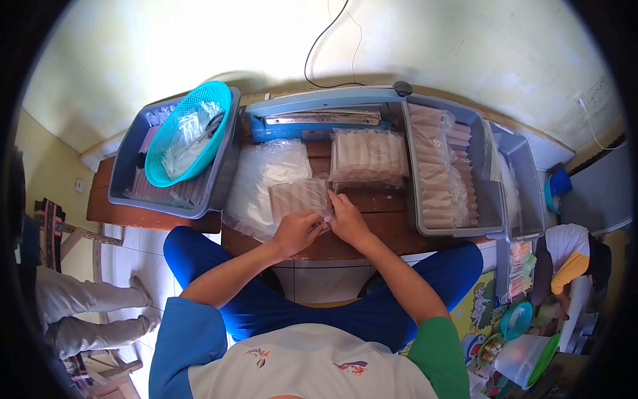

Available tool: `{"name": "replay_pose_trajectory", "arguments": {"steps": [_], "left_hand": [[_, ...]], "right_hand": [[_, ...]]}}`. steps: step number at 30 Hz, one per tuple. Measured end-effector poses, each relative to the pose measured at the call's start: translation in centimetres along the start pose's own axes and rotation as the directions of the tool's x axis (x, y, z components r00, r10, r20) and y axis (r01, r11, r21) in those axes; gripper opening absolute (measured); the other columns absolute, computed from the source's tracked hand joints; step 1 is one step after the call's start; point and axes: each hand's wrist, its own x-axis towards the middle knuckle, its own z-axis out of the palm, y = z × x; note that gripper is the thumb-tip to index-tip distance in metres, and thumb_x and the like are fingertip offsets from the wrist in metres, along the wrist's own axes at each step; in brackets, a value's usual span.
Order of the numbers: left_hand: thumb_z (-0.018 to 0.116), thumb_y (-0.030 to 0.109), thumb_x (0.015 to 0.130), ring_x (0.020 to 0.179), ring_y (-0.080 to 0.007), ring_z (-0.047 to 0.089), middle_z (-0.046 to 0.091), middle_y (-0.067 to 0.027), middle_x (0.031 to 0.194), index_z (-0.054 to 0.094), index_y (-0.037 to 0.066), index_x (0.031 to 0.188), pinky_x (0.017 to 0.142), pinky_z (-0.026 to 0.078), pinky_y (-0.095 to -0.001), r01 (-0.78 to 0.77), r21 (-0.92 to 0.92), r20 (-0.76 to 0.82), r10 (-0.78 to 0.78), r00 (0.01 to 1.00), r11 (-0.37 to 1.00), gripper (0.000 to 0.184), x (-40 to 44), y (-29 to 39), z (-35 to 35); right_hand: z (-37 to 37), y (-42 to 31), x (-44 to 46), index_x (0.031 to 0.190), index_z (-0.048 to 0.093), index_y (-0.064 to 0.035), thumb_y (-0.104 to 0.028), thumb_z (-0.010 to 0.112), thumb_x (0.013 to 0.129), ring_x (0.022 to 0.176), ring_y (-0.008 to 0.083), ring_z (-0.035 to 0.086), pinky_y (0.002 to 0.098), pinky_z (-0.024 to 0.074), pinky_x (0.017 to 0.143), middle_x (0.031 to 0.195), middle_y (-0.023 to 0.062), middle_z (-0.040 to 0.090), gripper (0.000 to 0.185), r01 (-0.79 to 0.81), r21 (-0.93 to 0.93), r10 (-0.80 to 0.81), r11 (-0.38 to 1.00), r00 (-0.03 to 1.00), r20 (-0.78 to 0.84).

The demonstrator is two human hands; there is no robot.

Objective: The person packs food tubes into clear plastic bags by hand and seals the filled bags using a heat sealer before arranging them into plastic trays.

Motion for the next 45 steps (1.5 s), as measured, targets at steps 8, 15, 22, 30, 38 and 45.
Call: {"name": "replay_pose_trajectory", "arguments": {"steps": [8, 15, 22, 30, 38, 45], "left_hand": [[0.067, 0.022, 0.085, 0.070, -0.0349, 0.063, 0.061, -0.0121, 0.076, 0.061, 0.007, 0.082, 0.062, 0.049, -0.0448, -0.004, 0.015, 0.070, 0.003, 0.998, 1.000, 0.017, 0.0, -0.5, 0.1], [0.065, 0.014, 0.084, 0.083, -0.0340, 0.063, 0.062, -0.0141, 0.085, 0.063, 0.006, 0.090, 0.071, 0.049, -0.0450, 0.097, -0.018, 0.090, -0.095, 0.991, 0.995, 0.011, 0.9, -0.4, -2.1], [0.065, 0.006, 0.081, 0.116, -0.0364, 0.054, 0.055, -0.0182, 0.129, 0.057, 0.003, 0.115, 0.094, 0.046, -0.0408, 0.015, 0.270, 0.057, -0.031, 0.998, 0.963, 0.035, 0.2, -2.9, -1.3], [0.071, 0.011, 0.079, 0.127, -0.0362, 0.047, 0.034, -0.0210, 0.148, 0.045, 0.006, 0.133, 0.100, 0.044, -0.0408, 0.175, 0.167, 0.229, -0.211, 0.950, 0.970, 0.060, 0.5, -1.3, -2.5], [0.074, 0.018, 0.077, 0.130, -0.0366, 0.042, 0.037, -0.0252, 0.144, 0.045, 0.001, 0.132, 0.104, 0.041, -0.0380, 0.021, 0.372, 0.168, -0.089, 0.982, 0.928, 0.064, 0.2, -2.0, -1.0], [0.075, 0.022, 0.076, 0.129, -0.0363, 0.044, 0.038, -0.0247, 0.144, 0.048, 0.004, 0.130, 0.102, 0.043, -0.0392, 0.037, 0.398, 0.227, -0.137, 0.964, 0.917, 0.063, 0.5, -0.9, -2.3]], "right_hand": [[-0.1, -0.2, 0.0, 0.135, 0.047, -0.0024, -0.001, 0.063, 0.074, 0.094, 0.0436, 0.058, 0.0488, 0.0491, 0.081, 0.108, 0.0205, 0.054, 0.063, -0.014, -0.033, 0.014, 0.999, 1.000, 0.003], [-0.1, -0.8, -0.1, 0.135, 0.046, -0.0031, -0.010, 0.063, 0.080, 0.093, 0.0421, 0.058, 0.0480, 0.0492, 0.080, 0.107, 0.0198, 0.054, 0.059, -0.038, -0.043, 0.038, 0.998, 0.999, -0.005], [0.2, -0.8, -0.3, 0.132, 0.049, -0.0017, -0.009, 0.067, 0.078, 0.091, 0.0355, 0.058, 0.0422, 0.0489, 0.080, 0.102, 0.0167, 0.053, 0.058, -0.002, -0.010, 0.001, 1.000, 0.998, -0.070], [0.8, -0.5, -0.4, 0.129, 0.050, -0.0003, -0.002, 0.064, 0.075, 0.108, 0.0384, 0.055, 0.0401, 0.0472, 0.091, 0.120, 0.0199, 0.051, 0.056, 0.098, -0.020, -0.099, 0.995, 0.986, -0.136], [0.7, -0.4, -0.6, 0.128, 0.054, -0.0027, 0.003, 0.061, 0.074, 0.108, 0.0377, 0.056, 0.0406, 0.0474, 0.091, 0.119, 0.0185, 0.052, 0.054, 0.068, -0.005, -0.068, 0.998, 0.991, -0.113], [0.8, -0.8, -0.8, 0.127, 0.055, -0.0013, 0.005, 0.059, 0.074, 0.109, 0.0386, 0.056, 0.0417, 0.0470, 0.093, 0.119, 0.0195, 0.052, 0.053, 0.065, 0.014, -0.063, 0.998, 0.993, -0.104]]}}
